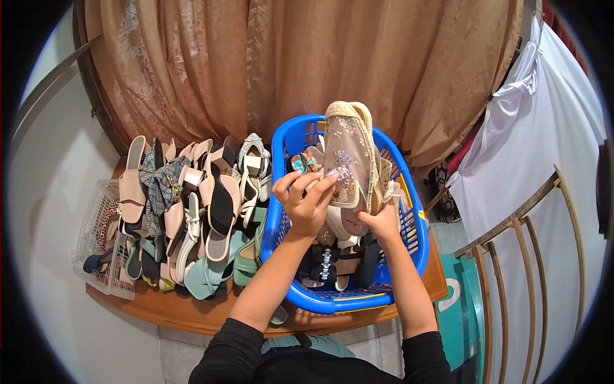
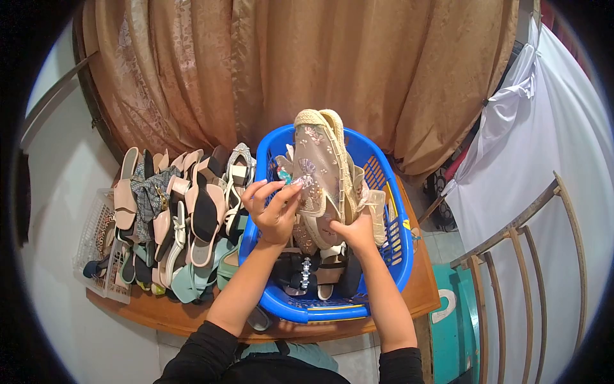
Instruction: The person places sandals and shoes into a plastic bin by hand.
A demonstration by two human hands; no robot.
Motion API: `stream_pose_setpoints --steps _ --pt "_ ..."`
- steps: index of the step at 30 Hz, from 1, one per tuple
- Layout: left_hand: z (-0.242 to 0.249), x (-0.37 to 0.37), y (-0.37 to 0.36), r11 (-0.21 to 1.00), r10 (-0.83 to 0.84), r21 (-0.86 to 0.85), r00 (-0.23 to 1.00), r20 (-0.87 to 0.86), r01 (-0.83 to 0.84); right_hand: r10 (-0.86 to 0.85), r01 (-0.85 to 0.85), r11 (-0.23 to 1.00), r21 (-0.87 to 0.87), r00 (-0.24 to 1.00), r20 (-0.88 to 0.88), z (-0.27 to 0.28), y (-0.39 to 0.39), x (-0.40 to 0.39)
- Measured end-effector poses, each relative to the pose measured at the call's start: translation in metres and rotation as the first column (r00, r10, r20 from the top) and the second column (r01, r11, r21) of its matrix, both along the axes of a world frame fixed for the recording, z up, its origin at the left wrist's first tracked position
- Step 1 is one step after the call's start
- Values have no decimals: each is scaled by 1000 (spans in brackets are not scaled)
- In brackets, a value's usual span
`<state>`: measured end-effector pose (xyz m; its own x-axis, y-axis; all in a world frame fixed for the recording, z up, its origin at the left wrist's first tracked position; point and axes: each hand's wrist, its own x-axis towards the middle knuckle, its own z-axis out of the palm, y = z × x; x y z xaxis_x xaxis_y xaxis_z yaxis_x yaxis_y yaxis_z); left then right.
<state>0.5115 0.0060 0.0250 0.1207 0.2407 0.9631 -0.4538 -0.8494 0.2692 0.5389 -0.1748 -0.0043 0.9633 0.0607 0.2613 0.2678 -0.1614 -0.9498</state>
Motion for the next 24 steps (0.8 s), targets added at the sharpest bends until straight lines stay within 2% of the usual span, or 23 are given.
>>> stream_pose_setpoints --steps 2,6,8,12,14,15,17,19,22,24 --pt "-1 -2 -2 998 30 -48 999 19 -29 81 -77 996 41 991 -109 -11 -3 6" --pt "2 -7 -4 998 31 -61 999 35 -28 132 -125 990 64 984 -119 -14 1 3" --pt "4 -9 -4 999 8 -45 1000 14 -7 181 -167 972 166 981 -70 -5 6 -3" --pt "1 -6 0 1000 5 -12 1000 18 -5 208 -184 963 199 972 -105 0 7 -6" --pt "2 -4 1 989 -118 -82 991 70 123 223 -194 968 161 956 -191 0 5 -4" --pt "2 -3 0 989 -117 -82 991 69 122 224 -195 968 161 955 -192 -1 4 -4" --pt "2 3 -3 956 -122 -262 990 65 135 220 -198 970 144 963 -157 -4 1 -2" --pt "-1 7 -1 949 -143 -284 990 3 137 215 -193 971 140 963 -161 -5 1 -2" --pt "1 9 0 844 -293 -476 956 -21 248 229 -206 969 134 955 -186 -6 -1 -1" --pt "0 10 5 885 -254 -411 967 -34 218 242 -218 967 132 948 -208 -8 -1 0"
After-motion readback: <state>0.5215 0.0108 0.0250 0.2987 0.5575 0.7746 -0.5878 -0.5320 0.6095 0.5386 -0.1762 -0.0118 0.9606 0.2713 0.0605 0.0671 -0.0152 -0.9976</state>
